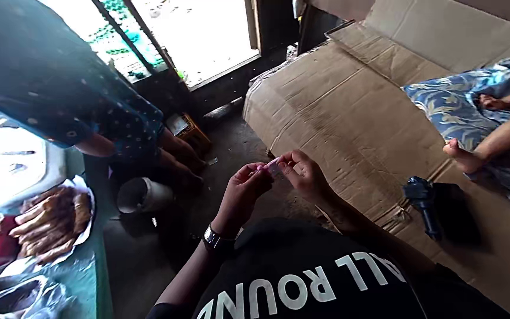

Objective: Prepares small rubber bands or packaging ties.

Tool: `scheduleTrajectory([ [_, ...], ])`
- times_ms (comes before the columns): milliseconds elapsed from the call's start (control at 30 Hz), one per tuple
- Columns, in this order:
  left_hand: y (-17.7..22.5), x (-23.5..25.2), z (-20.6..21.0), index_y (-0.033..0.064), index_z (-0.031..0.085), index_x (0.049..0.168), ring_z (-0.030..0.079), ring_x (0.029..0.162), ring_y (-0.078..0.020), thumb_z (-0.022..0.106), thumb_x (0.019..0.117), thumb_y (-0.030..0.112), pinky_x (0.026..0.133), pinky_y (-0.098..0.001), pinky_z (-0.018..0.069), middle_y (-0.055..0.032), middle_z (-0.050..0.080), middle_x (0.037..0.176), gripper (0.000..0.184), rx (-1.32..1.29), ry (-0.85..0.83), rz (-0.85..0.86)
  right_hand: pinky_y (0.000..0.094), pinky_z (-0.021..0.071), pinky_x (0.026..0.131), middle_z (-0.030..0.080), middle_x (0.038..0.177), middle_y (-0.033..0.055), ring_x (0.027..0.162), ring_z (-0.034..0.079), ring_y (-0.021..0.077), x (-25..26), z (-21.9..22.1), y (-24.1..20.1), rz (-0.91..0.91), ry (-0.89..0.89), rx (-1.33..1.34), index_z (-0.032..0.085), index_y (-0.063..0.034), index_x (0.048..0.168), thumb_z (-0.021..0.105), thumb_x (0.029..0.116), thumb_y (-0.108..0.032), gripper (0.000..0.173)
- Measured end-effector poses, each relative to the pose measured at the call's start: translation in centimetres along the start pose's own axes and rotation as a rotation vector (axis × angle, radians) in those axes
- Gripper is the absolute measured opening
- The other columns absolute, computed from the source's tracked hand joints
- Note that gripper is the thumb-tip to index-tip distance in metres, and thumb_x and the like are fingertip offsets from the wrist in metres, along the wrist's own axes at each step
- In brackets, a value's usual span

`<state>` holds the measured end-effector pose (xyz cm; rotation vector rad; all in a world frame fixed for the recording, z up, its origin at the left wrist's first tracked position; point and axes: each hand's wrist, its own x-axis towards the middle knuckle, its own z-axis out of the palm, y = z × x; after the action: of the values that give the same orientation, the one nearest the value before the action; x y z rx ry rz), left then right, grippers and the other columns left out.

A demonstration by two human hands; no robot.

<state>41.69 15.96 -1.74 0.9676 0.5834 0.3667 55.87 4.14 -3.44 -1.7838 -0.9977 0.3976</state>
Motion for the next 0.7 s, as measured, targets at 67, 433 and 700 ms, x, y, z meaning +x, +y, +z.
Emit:
scheduleTrajectory([
  [67,0.6,-0.2,-1.7,-0.0012,0.063,0.108,0.072,0.081,-0.014,0.054,0.1023,0.001,0.08,-0.0297,0.0609,-0.0076,0.072,0.089,0.011,0.047,0.055,0.068,0.0283,0.0539,0.084,0.068,0.1,0.0053,0.091,0.064,0.0076,0.5,1.9,-1.6,-0.028,-0.112,0.117,0.069,-0.0029,0.106,0.059,0.1005,-0.018,0.019],
  [433,5.0,-1.8,-12.1,0.0012,0.07,0.106,0.069,0.077,-0.0037,0.066,0.096,0.006,0.077,-0.0227,0.0592,0.001,0.073,0.086,0.012,0.523,0.195,0.326,0.0475,0.051,0.083,0.073,0.09,0.001,0.085,0.067,0.015,6.4,12.2,-6.1,-0.49,-0.211,-0.127,0.075,-0.01,0.096,0.067,0.0957,-0.022,0.014],
  [700,6.5,-2.4,-19.1,0.0015,0.074,0.091,0.063,0.073,-0.0018,0.064,0.0932,0.009,0.07,-0.0164,0.0526,-0.0038,0.069,0.081,0.012,0.956,0.412,0.674,0.0642,0.0359,0.106,0.072,0.09,0.0047,0.094,0.07,0.0243,8.4,20.5,-10.0,-0.823,-0.1,-0.59,0.072,-0.0112,0.092,0.057,0.0953,-0.014,0.016],
])
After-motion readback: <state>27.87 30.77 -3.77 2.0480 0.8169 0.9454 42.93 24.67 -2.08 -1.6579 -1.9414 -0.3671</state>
